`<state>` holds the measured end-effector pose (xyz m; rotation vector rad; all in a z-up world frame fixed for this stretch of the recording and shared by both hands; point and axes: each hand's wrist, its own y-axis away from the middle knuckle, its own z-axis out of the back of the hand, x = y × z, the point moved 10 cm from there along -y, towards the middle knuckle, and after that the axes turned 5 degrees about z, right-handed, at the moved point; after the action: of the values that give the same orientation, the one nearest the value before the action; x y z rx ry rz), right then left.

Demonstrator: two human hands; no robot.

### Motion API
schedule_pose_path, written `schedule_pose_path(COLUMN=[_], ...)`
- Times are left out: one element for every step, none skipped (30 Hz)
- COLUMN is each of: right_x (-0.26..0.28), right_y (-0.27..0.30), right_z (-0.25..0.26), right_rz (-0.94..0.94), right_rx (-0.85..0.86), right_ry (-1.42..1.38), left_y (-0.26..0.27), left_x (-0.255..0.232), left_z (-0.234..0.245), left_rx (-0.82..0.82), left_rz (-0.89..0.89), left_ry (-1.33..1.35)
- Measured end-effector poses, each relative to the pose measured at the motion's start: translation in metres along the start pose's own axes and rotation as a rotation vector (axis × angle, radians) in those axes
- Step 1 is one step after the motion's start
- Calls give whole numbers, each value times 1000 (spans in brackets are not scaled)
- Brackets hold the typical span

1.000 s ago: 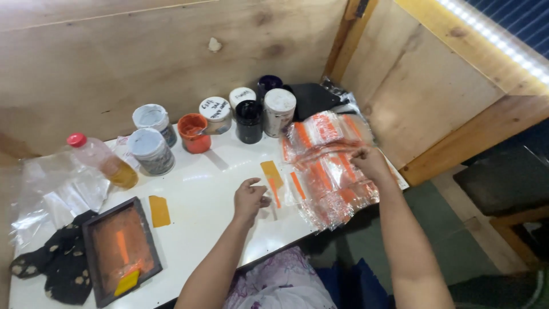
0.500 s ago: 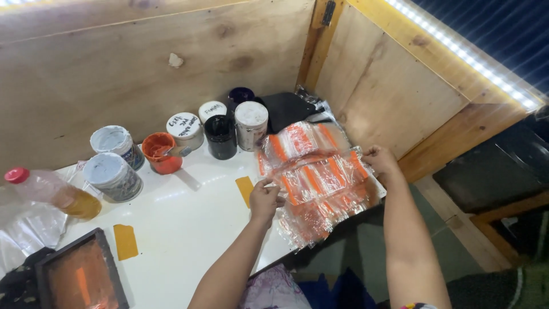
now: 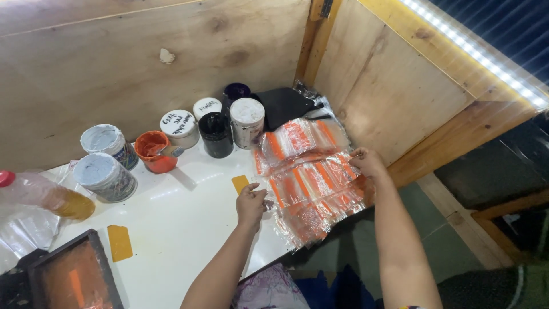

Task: The person uses a squeegee to spread orange ink across a screen printing frame. They then press the frame onto small rectangular pieces of material, transferring the ink. The person repeats this process, handling the printed items and placing them on the table.

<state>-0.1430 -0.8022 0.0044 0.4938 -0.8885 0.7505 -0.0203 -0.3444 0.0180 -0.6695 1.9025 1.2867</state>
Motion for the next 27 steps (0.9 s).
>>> schedule_pose_path(right_x=[10,21,31,32,35,38,29,20,12,8,2,-3,-9,-14,-18,-22,-30,-37,-32,-29,-28,-30,-34,-36,-33,-30,-25], right_y=[6,12,19,20,21,23,19,15,11,7,5,3,2,2,0,-2,-3,-4,-2,0,5,4,4,4,2,2,1], right_z=[1,2,3,2,3,5,5,5,7,7,8,8,5,5,6,6,5,5,5,8,11,12,15,19,18,21,24], right_rz=[0,9,15,13,25,36,37,49,60,60,64,67,67,62,60,63,45,27,32,13,-9,-7,-33,-58,-49,-72,-91], right_rx=[0,-1,-1,1,-11,-24,-25,-34,-43,-44,-53,-62,-56,-80,-108,-108,-106,-104,-105,-130,-147,-140,-170,-199,-197,-233,-267], right_ry=[-1,-11,-21,-22,-43,-64,-65,-97,-126,-126,-78,-29,-27,-34,-45,-46,45,136,133,216,303,305,344,384,380,464,549], left_y=[-1,-1,-1,-3,-6,-8,-4,-1,2,-1,-2,-3,-4,-4,-6,-6,-4,-3,-4,-6,-4,-3,-2,-1,-2,-2,-1], left_x=[0,0,2,4,6,8,5,4,3,4,7,11,15,17,17,16,17,18,17,18,24,25,27,29,30,29,27], left_z=[-1,-1,0,0,0,0,-1,-2,-4,-6,-6,-7,-6,-5,-5,-6,-7,-7,-8,-10,-10,-10,-10,-9,-4,1,7], left_rx=[-1,-4,-8,-10,-12,-14,-13,-12,-10,-9,-9,-9,-13,-19,-23,-24,-23,-21,-22,-9,-1,-7,-9,-11,-18,-35,-56], left_rz=[0,1,5,6,6,5,3,13,23,23,32,41,44,36,24,21,20,19,14,20,34,37,59,82,75,48,22], left_ry=[0,1,1,0,-14,-28,-29,-37,-43,-42,-60,-78,-74,-85,-99,-98,-123,-148,-149,-186,-219,-215,-268,-322,-319,-432,-543])
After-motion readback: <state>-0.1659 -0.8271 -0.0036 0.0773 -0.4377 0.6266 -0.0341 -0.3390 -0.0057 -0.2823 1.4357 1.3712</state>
